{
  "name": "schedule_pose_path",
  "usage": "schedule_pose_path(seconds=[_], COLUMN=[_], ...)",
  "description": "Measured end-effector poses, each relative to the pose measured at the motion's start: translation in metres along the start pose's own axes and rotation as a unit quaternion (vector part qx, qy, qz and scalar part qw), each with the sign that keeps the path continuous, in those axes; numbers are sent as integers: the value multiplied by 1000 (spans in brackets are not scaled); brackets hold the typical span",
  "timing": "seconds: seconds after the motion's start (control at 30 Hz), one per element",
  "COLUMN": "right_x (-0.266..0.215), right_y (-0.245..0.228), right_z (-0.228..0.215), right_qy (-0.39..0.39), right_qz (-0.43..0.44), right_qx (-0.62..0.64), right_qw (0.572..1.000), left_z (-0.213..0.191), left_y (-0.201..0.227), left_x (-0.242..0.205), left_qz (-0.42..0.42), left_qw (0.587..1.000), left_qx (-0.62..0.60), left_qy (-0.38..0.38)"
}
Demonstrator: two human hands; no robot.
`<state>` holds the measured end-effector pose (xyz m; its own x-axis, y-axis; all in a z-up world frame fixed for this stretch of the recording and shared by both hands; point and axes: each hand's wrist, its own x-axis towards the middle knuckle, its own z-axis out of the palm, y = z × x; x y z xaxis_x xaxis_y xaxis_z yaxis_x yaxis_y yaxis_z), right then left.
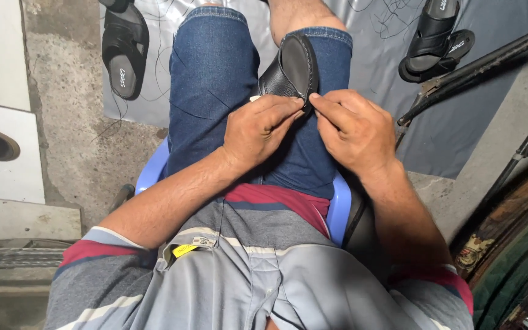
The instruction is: Hand-stitching a strap onto a sandal using a needle and thread
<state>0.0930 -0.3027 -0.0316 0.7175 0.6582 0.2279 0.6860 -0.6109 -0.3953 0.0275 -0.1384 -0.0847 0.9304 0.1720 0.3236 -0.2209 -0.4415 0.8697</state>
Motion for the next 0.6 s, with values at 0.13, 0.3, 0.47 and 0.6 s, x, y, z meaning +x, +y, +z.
schedule_pose_path(seconds=[0.13,0.3,0.47,0.6], right_x=[3,1,-9,-7], right_y=[-11,-26,-23,-29], right_z=[-4,-18,-14,-13], right_qy=[10,-33,-68,-21], right_qz=[14,52,78,96], right_qx=[9,7,-1,88], right_qw=[1000,998,995,991], left_z=[-12,-62,-81,-62], left_y=[8,44,45,54], left_x=[8,39,57,51], left_qz=[-1,-41,-89,-326], left_qw=[1000,961,942,844], left_qx=[0,189,111,-355], left_qy=[-9,-200,-305,-236])
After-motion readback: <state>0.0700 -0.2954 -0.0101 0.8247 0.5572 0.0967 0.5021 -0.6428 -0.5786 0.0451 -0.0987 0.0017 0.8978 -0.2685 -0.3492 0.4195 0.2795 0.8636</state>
